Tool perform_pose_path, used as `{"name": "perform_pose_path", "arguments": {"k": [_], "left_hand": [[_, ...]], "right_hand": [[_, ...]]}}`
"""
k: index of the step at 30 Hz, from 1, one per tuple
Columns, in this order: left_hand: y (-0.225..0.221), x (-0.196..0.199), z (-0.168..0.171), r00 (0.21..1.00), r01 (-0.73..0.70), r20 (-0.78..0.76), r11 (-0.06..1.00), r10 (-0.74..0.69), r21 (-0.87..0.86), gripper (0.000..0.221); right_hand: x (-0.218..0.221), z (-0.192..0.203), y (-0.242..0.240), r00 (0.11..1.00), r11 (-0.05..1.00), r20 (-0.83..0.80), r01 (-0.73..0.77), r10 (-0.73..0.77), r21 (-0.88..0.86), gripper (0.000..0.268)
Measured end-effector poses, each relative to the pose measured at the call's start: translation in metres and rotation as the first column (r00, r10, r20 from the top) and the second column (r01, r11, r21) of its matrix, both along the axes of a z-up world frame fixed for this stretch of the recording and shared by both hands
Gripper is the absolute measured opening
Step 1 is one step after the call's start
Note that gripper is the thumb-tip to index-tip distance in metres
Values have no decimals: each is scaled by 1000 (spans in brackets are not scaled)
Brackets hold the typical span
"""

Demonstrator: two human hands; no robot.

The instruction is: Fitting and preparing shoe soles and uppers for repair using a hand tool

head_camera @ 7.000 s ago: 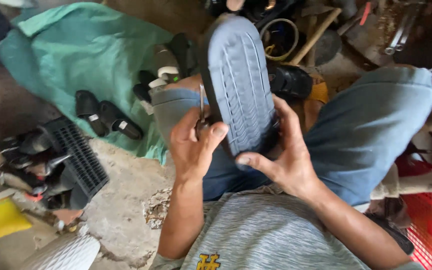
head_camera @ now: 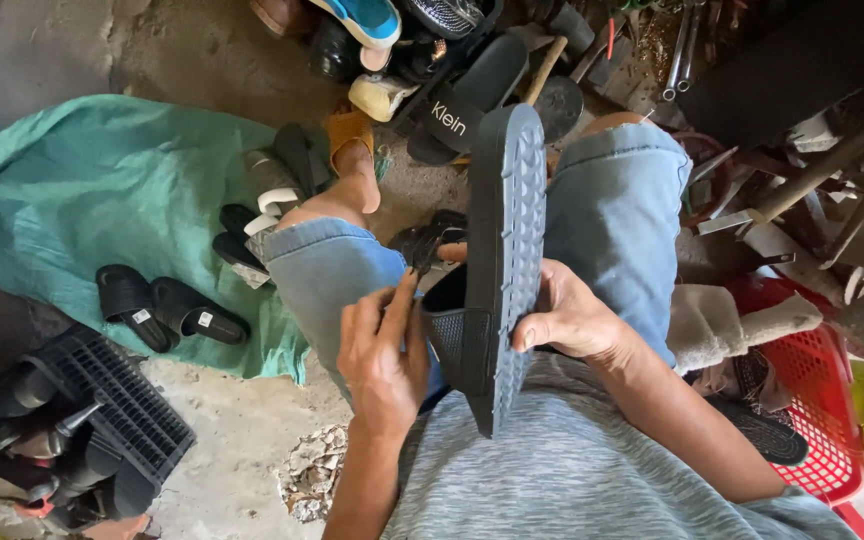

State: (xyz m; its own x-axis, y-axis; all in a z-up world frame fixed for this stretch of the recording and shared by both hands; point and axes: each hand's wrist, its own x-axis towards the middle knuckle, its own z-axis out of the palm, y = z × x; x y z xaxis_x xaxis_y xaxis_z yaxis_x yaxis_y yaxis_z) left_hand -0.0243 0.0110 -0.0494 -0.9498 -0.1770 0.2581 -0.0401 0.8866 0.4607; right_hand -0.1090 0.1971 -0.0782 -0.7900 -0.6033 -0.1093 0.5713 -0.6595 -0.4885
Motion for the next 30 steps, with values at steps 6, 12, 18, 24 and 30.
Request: {"name": "perform_pose_path", "arguments": {"k": [6, 12, 18, 24, 30], "left_hand": [[-12, -8, 9, 998, -15, -59, 982, 27, 190, 32], [-27, 1, 17, 992, -63, -78, 934, 96, 351, 28], [-22, 18, 20, 997, 45, -78, 924, -17, 381, 28], [-14, 37, 19, 991, 87, 47, 877, -123, 472, 31], [-10, 28, 22, 982, 156, 33, 887, -188, 434, 31]], "right_hand": [[-1, 15, -3, 992, 980, 18, 124, -128, 154, 59], [10, -7, -8, 945, 870, 32, 287, -326, 400, 42], [23, -54, -5, 943, 918, 107, 276, -316, 284, 38], [15, -53, 11, 986, 998, 157, 49, -54, 35, 93], [17, -71, 2, 947, 976, 287, 86, -143, 200, 63]]}}
